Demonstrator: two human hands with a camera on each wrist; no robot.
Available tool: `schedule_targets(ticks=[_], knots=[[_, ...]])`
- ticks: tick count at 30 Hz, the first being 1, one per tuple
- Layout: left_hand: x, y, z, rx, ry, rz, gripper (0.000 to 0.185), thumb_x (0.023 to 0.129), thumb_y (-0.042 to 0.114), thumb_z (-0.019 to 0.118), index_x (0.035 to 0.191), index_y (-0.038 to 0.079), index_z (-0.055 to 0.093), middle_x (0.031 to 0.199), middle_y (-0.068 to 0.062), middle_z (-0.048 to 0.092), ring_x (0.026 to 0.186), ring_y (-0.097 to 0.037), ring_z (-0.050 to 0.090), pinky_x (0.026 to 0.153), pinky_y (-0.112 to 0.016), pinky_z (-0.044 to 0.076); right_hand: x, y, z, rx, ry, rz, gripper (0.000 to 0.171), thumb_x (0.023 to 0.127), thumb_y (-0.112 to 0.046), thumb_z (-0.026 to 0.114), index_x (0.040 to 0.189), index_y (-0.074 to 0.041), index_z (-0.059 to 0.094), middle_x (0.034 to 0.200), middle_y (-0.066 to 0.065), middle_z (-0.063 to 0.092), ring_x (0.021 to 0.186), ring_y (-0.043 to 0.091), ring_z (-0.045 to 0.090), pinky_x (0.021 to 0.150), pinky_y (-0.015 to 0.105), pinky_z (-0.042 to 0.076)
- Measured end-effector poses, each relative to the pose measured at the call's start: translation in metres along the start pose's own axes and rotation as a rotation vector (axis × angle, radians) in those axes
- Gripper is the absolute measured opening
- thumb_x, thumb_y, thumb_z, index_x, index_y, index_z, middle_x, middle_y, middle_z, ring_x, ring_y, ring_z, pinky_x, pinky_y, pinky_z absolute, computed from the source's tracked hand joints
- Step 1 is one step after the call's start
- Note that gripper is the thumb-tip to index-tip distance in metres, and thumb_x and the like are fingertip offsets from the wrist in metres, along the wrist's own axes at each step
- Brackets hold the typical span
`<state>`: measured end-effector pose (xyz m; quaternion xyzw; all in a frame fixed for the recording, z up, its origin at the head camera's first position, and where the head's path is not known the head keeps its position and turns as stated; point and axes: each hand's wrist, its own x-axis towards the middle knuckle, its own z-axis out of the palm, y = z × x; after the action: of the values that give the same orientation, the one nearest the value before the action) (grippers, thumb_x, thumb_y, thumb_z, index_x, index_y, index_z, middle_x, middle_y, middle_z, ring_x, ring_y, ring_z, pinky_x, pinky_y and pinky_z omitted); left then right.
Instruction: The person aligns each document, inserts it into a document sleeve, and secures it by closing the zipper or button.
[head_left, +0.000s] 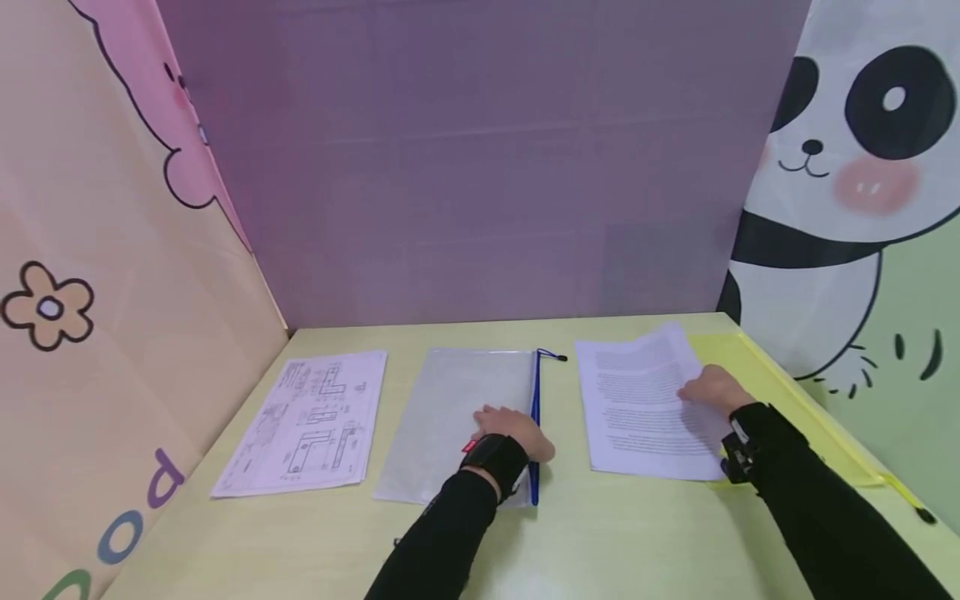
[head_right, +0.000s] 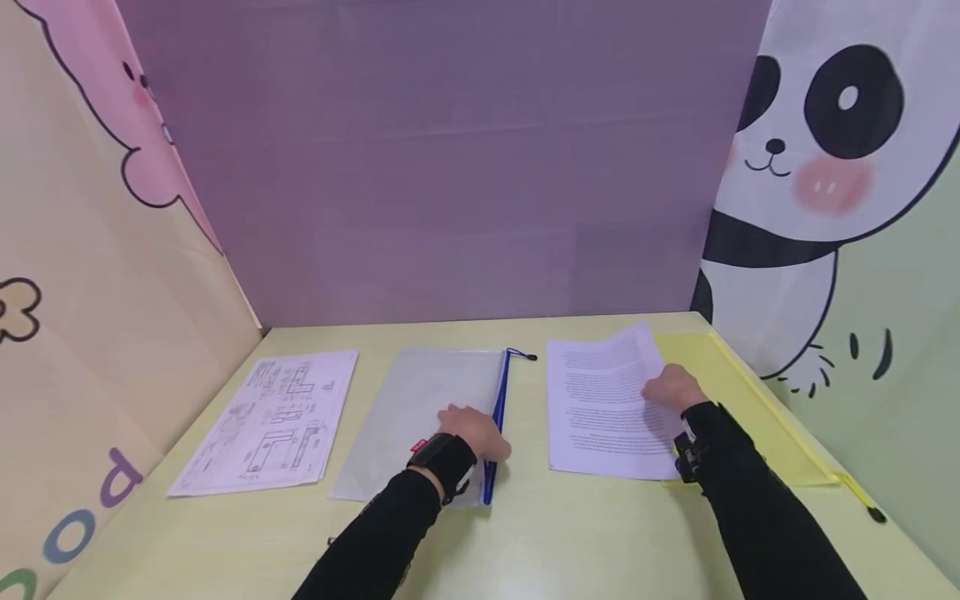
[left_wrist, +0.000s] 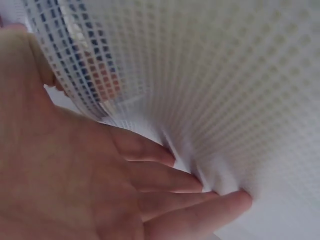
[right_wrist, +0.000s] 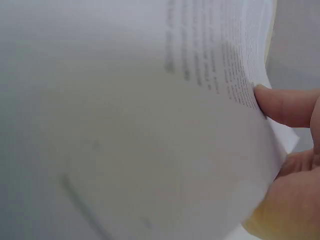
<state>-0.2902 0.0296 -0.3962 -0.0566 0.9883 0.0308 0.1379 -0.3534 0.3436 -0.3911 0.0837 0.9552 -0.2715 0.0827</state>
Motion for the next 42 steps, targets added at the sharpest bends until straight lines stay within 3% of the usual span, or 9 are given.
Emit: schedule_targets(ticks=[4,8,11,15,22,30,35,42], knots=[[-0.003,-0.006,-0.003,-0.011,0.026,0.06,0.074,0.09,0.052,0.063,0.142,0.0,0.056,0.147,-0.021,0.051,0.135,-0.039,0.044,0.107,-0.054,0.042,-0.004,-0.004,-0.005,-0.053,0.061,-0.113,0.048,0.09,-0.014,0.059,0.111,0.028,0.047,0.098,0.034,0.055,0.085,0.038,0.052,0.077,0.047,0.047],[0.005,-0.015,-0.004,0.091,0.054,0.173,0.05,0.093,0.047,0.06,0.116,0.005,0.071,0.109,-0.01,0.068,0.103,-0.028,0.06,0.097,-0.048,0.047,-0.009,-0.008,-0.003,-0.038,0.155,-0.203,0.04,0.09,-0.012,0.06,0.103,0.025,0.053,0.089,0.03,0.058,0.076,0.035,0.054,0.068,0.042,0.048],[0.007,-0.022,-0.009,0.119,0.059,0.248,0.037,0.094,0.041,0.056,0.094,0.007,0.07,0.083,-0.005,0.06,0.079,-0.022,0.056,0.08,-0.039,0.049,-0.012,-0.011,-0.001,0.016,0.237,-0.252,0.038,0.092,-0.011,0.058,0.105,0.025,0.055,0.094,0.035,0.062,0.075,0.035,0.058,0.065,0.042,0.05],[0.008,-0.032,-0.011,0.104,0.063,0.306,0.034,0.096,0.033,0.051,0.074,0.009,0.06,0.07,-0.004,0.051,0.068,-0.021,0.052,0.067,-0.034,0.044,-0.017,-0.019,-0.001,0.117,0.285,-0.273,0.043,0.097,-0.012,0.055,0.118,0.025,0.053,0.11,0.04,0.061,0.083,0.036,0.061,0.067,0.041,0.051],[0.012,-0.039,-0.007,0.09,0.084,0.322,0.039,0.098,0.032,0.044,0.066,0.01,0.052,0.064,-0.004,0.046,0.063,-0.021,0.051,0.062,-0.033,0.04,-0.022,-0.036,0.001,0.319,0.252,-0.251,0.052,0.102,-0.018,0.052,0.136,0.02,0.045,0.124,0.038,0.058,0.097,0.036,0.063,0.074,0.033,0.05],[0.015,-0.036,-0.001,0.125,0.12,0.318,0.03,0.092,0.035,0.056,0.074,0.011,0.061,0.07,-0.003,0.055,0.068,-0.02,0.053,0.067,-0.034,0.047,-0.02,-0.054,0.009,0.528,0.264,-0.16,0.054,0.101,-0.017,0.052,0.141,0.018,0.042,0.131,0.038,0.055,0.102,0.034,0.065,0.071,0.025,0.051],[0.017,-0.034,0.003,0.156,0.141,0.339,0.036,0.096,0.035,0.051,0.07,0.012,0.06,0.068,-0.003,0.054,0.067,-0.02,0.053,0.068,-0.035,0.049,-0.019,-0.062,0.02,0.567,0.295,-0.096,0.055,0.099,-0.015,0.051,0.14,0.02,0.041,0.134,0.038,0.053,0.11,0.041,0.06,0.083,0.035,0.051],[0.019,-0.032,0.006,0.219,0.149,0.347,0.04,0.098,0.035,0.046,0.067,0.013,0.057,0.065,-0.002,0.05,0.063,-0.019,0.051,0.065,-0.034,0.048,-0.022,-0.068,0.039,0.594,0.231,-0.056,0.055,0.101,-0.013,0.049,0.144,0.019,0.038,0.138,0.039,0.049,0.119,0.045,0.058,0.094,0.045,0.051]])
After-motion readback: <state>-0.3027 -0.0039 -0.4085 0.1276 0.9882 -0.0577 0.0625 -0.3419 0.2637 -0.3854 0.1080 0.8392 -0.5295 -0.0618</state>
